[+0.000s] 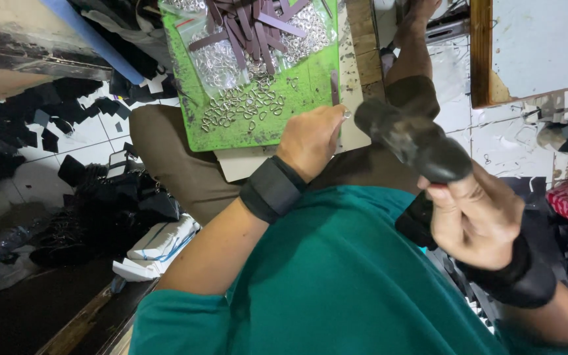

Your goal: Hammering metal eyelets into leather strips on a workshop table

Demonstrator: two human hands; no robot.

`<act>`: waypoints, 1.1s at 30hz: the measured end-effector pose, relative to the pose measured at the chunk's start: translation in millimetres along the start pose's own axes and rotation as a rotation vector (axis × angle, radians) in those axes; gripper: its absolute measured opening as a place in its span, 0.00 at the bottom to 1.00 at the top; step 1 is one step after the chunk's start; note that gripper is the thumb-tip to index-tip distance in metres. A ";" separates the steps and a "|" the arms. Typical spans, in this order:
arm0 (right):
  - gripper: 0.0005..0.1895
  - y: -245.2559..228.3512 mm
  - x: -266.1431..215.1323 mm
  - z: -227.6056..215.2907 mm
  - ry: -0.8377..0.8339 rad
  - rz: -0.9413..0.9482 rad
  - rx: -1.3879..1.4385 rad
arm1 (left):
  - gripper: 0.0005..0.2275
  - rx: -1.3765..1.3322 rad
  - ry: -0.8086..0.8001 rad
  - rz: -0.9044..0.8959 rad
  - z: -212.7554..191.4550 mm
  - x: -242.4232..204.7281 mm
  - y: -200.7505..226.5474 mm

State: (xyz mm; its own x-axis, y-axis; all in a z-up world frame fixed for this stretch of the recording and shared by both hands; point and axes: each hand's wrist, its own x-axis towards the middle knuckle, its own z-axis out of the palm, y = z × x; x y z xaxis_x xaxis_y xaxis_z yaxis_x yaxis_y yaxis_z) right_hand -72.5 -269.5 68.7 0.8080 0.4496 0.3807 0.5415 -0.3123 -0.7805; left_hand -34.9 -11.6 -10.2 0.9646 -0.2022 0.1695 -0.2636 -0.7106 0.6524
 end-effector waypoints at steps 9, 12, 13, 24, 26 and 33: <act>0.21 2.5 53.6 15.9 -0.219 0.156 -0.368 | 0.04 -0.116 0.037 -0.011 -4.0 -1.3 2.2; 0.14 27.5 51.1 42.6 -0.116 0.091 -0.412 | 0.07 0.082 -0.043 -0.019 24.6 -10.7 -24.4; 0.14 28.1 53.3 47.7 -0.115 0.089 -0.410 | 0.07 0.085 -0.041 -0.019 24.6 -10.5 -24.2; 0.15 55.7 34.5 60.8 -0.053 0.080 -0.364 | 0.08 -0.080 0.092 -0.120 -56.8 0.8 13.9; 0.15 55.8 27.3 34.0 -0.108 0.085 -0.281 | 0.07 -0.121 0.079 -0.172 -56.8 8.7 5.5; 0.18 11.9 34.5 -48.7 0.017 0.154 -0.634 | 0.03 -0.094 0.032 -0.236 -18.5 29.3 -20.6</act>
State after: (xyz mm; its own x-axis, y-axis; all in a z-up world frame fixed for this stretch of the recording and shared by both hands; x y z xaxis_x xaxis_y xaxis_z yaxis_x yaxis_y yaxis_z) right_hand -26.9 -298.4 96.7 0.8880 0.3490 0.2994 0.4471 -0.8073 -0.3852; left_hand -1.0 9.6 -5.0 0.9995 -0.0154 0.0271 -0.0305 -0.6695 0.7421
